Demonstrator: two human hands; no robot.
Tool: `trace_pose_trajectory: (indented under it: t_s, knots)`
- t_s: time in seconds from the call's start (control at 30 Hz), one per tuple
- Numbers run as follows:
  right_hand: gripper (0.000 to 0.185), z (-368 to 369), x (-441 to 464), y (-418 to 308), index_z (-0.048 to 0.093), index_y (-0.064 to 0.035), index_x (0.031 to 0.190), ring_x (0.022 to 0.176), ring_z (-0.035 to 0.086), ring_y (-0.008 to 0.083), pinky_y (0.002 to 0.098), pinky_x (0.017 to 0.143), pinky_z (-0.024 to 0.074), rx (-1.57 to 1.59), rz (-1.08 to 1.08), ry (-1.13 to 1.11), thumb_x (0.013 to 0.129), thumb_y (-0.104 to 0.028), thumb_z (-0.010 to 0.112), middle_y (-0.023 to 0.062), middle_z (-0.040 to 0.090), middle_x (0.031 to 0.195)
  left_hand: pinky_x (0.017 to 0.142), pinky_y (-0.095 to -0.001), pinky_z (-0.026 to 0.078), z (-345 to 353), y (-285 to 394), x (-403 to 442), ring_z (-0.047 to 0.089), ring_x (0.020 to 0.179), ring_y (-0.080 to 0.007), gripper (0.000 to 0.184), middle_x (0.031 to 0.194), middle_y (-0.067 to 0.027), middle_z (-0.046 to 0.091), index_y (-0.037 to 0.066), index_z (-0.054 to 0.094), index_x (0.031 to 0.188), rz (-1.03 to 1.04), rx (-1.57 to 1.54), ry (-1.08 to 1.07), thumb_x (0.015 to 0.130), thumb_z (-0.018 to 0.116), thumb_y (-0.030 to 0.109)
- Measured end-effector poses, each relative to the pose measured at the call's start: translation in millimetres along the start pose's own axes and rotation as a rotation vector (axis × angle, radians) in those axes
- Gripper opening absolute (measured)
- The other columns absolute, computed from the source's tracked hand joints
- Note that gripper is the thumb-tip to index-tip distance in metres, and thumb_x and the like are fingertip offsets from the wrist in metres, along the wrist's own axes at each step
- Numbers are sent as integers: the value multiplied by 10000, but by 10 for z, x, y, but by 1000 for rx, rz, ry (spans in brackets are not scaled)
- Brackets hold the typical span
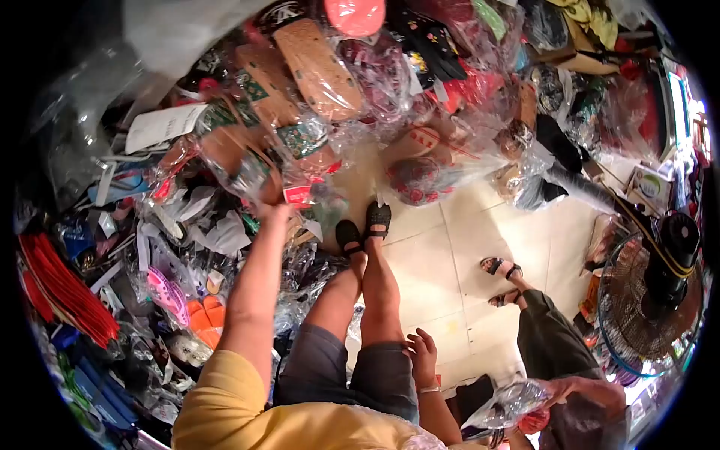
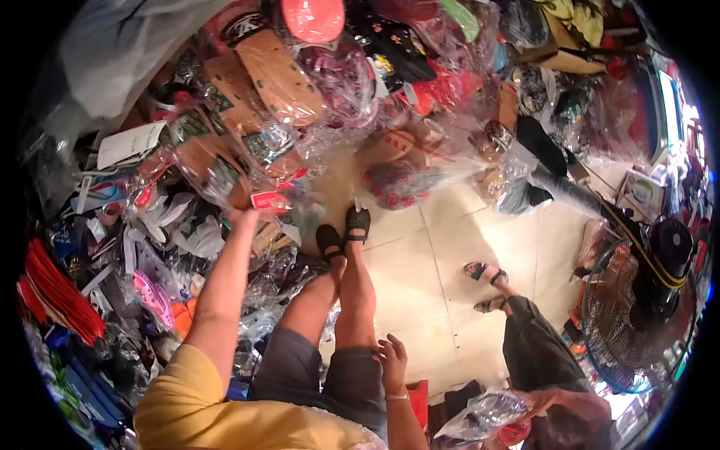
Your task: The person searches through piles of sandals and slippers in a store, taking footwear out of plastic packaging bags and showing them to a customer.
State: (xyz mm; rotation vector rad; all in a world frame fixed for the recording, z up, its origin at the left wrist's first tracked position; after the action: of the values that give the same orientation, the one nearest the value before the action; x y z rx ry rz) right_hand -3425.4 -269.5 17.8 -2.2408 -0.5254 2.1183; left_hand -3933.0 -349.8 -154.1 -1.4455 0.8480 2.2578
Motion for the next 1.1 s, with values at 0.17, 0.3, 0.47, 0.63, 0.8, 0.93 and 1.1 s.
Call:
trace_pose_trajectory:
  t_s: [0.17,0.3,0.47,0.63,0.8,0.93,1.1]
  knots:
    - [376,-263,-48,197,418,14,1235,844,605,212,294,682,497,-14,6,17,899,-140,483,142,574,1026,951,-564,344,666,257,195,424,1177,-360,450,1278,-117,494,99,515,1222,-20,342,-77,871,404,358]
    - [373,-241,-149,236,442,20,1222,842,606,204,290,717,493,86,23,96,895,-152,497,133,590,1008,952,-583,319,525,215,352,418,1190,-367,505,1289,-122,487,103,519,1221,-272,198,-107,870,351,424]
    - [370,-157,-360,329,471,29,1204,868,598,170,273,792,478,42,-84,23,892,-165,513,117,613,987,1017,-582,235,482,336,-279,317,1275,-365,732,1390,-156,361,114,411,1319,-49,411,-183,806,337,631]
    - [363,-378,-714,433,466,41,1207,873,595,172,272,829,471,162,-147,110,888,-128,506,115,609,1000,1039,-621,138,417,330,-1043,135,1367,-340,902,1504,-95,88,206,76,1444,-349,221,-75,771,393,716]
    - [346,-710,-1065,582,499,17,1188,851,597,168,267,797,476,208,-225,174,873,-125,526,107,611,982,1001,-660,170,86,796,-1537,215,1347,-326,957,1509,-69,51,287,-112,1419,-175,433,-109,790,546,584]
    - [338,-1082,-1252,781,523,-2,1162,785,580,140,249,721,473,157,-252,202,855,-142,547,77,610,908,984,-659,204,-612,1339,-1666,295,1315,-302,994,1497,-89,91,276,-103,1419,-183,635,-56,766,586,571]
    - [348,-1402,-1416,979,527,0,1152,739,571,134,243,666,473,118,-200,195,839,-152,541,79,602,899,950,-650,266,-1421,1803,-2299,333,1296,-274,985,1472,-90,189,274,-58,1423,-105,871,-5,752,606,555]
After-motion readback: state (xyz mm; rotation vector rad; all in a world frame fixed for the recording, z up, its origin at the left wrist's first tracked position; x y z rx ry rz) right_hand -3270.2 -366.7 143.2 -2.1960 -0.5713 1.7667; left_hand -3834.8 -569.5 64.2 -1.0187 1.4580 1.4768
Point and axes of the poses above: each hand's wrist, its own x-axis towards the middle knuckle, its own z-axis out of the palm, y = z × x, the point moved 8 cm from there along x, towards the middle knuckle
